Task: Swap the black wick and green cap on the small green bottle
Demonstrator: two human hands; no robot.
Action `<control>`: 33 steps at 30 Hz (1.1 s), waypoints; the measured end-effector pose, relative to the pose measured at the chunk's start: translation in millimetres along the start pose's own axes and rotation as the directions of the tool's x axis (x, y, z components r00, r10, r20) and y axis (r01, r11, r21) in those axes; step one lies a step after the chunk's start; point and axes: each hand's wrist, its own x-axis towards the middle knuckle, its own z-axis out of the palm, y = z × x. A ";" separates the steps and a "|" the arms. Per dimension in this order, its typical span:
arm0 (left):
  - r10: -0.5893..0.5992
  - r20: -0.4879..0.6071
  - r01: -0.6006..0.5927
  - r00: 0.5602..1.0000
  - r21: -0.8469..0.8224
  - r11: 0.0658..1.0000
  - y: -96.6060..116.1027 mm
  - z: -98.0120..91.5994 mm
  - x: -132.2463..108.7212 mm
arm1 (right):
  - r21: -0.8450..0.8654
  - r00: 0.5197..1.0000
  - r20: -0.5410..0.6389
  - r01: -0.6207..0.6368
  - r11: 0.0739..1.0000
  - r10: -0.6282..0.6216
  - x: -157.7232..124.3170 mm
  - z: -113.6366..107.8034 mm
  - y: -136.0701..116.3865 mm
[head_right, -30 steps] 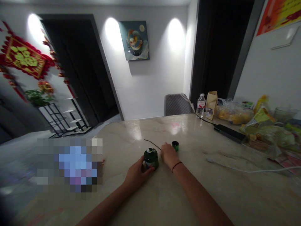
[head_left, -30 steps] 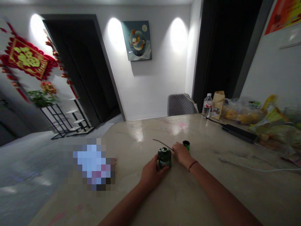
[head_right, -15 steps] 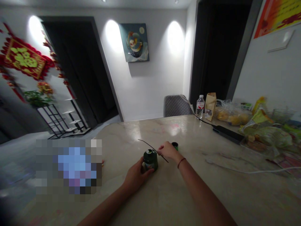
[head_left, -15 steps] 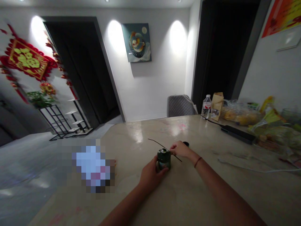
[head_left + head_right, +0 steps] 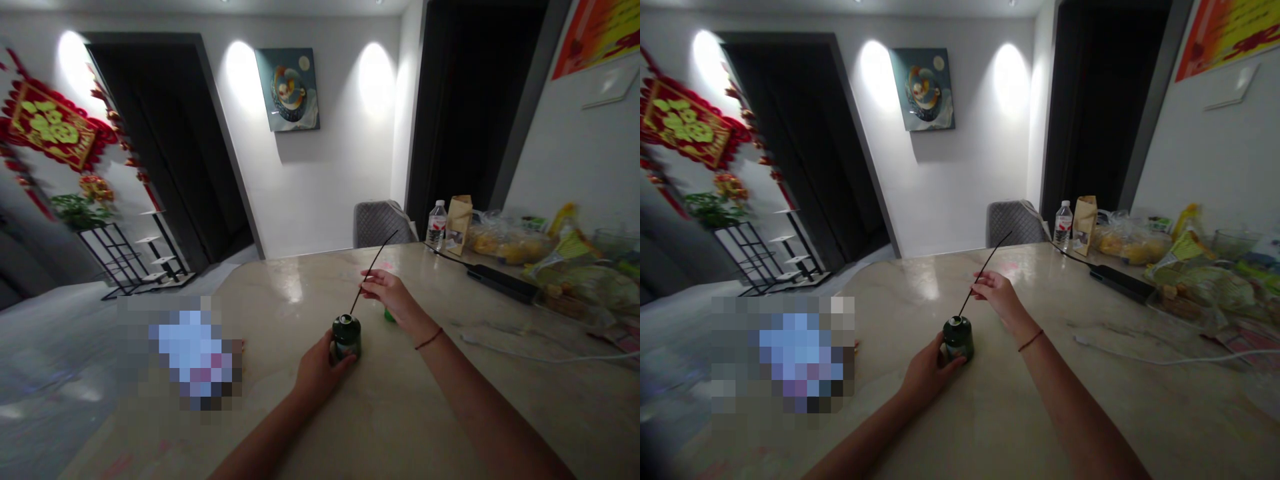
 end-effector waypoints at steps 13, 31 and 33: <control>0.000 -0.014 0.000 1.000 -0.001 1.000 2.0 -0.3 -0.5 | -0.437 0.964 0.178 0.258 0.862 -0.198 -10.7 19.6 3.8; 0.042 -0.020 -0.042 0.999 0.009 0.999 -1.7 1.6 -0.9 | -0.386 0.972 0.215 0.176 0.906 -0.097 -11.8 25.4 18.3; 0.046 -0.025 -0.045 0.999 0.002 0.999 -1.7 1.8 -0.8 | -0.341 0.962 0.267 0.146 0.929 -0.053 -14.2 29.2 20.4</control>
